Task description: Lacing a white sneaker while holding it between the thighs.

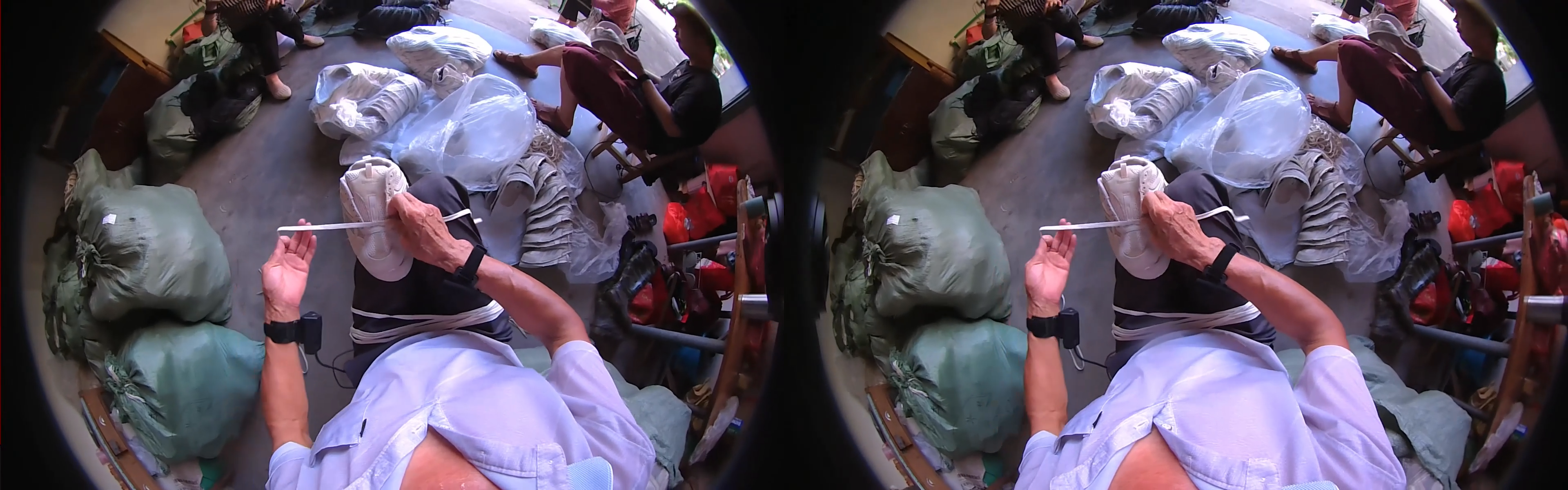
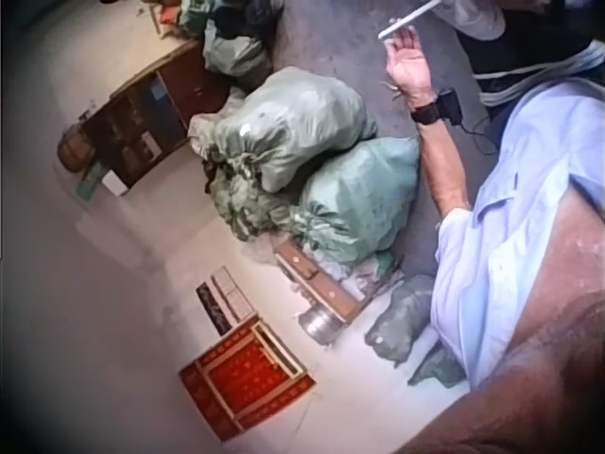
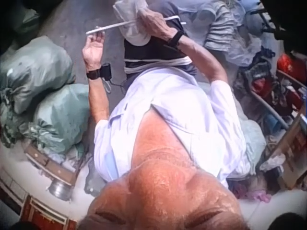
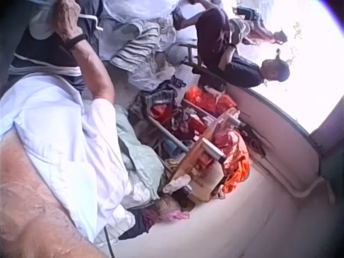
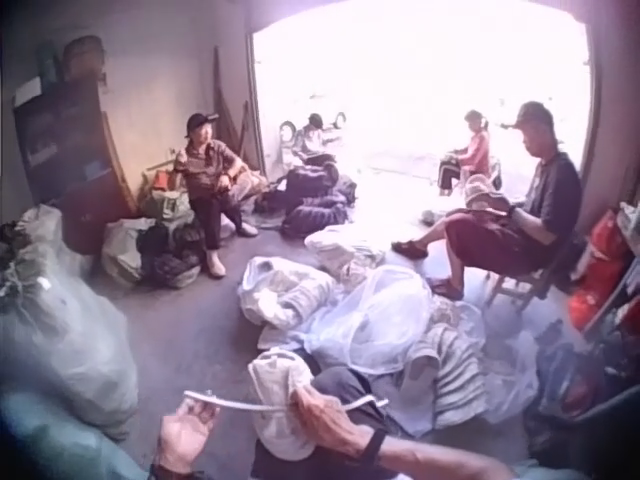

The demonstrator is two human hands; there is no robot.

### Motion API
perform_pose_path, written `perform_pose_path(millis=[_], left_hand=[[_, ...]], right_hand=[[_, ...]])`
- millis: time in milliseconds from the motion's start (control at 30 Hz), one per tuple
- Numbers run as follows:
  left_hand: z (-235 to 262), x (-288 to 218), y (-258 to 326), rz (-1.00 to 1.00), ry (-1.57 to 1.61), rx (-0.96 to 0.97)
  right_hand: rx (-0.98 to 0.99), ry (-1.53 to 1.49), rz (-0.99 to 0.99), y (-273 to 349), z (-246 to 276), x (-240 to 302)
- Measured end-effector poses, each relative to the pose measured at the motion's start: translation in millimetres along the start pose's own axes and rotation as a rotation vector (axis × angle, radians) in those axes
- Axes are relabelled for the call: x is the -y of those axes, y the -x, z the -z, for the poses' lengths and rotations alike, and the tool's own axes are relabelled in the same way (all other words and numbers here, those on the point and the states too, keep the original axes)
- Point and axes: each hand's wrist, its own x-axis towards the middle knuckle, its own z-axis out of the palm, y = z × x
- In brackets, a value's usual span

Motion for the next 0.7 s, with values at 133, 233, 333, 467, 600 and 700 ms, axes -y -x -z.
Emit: perform_pose_path(millis=[133, 233, 333, 467, 600, 700], left_hand=[[-4.1, 37.2, -24.5, 0.043, 0.247, -0.057], [-6.9, 43.1, -36.1, 0.168, 0.291, -0.108], [-2.1, 44.9, -39.7, 0.125, 0.130, -0.217], [5.9, 39.5, -38.9, 0.033, 0.060, -0.333], [10.3, 23.0, -28.5, -0.144, -0.154, -0.505], [25.0, -23.8, -8.9, -0.434, -0.312, -0.554]], right_hand=[[-0.019, -0.029, 0.025, 2.1, -0.4, -2.4], [-0.008, -0.025, 0.016, 1.2, 2.1, -1.6], [0.002, -0.008, 0.012, -0.8, 1.9, -0.3], [0.002, -0.012, 0.003, -1.0, 0.2, -2.8], [0.008, -0.030, 0.017, -2.2, 4.1, -4.1], [0.160, 0.076, -0.117, -2.2, 22.3, -3.7]])
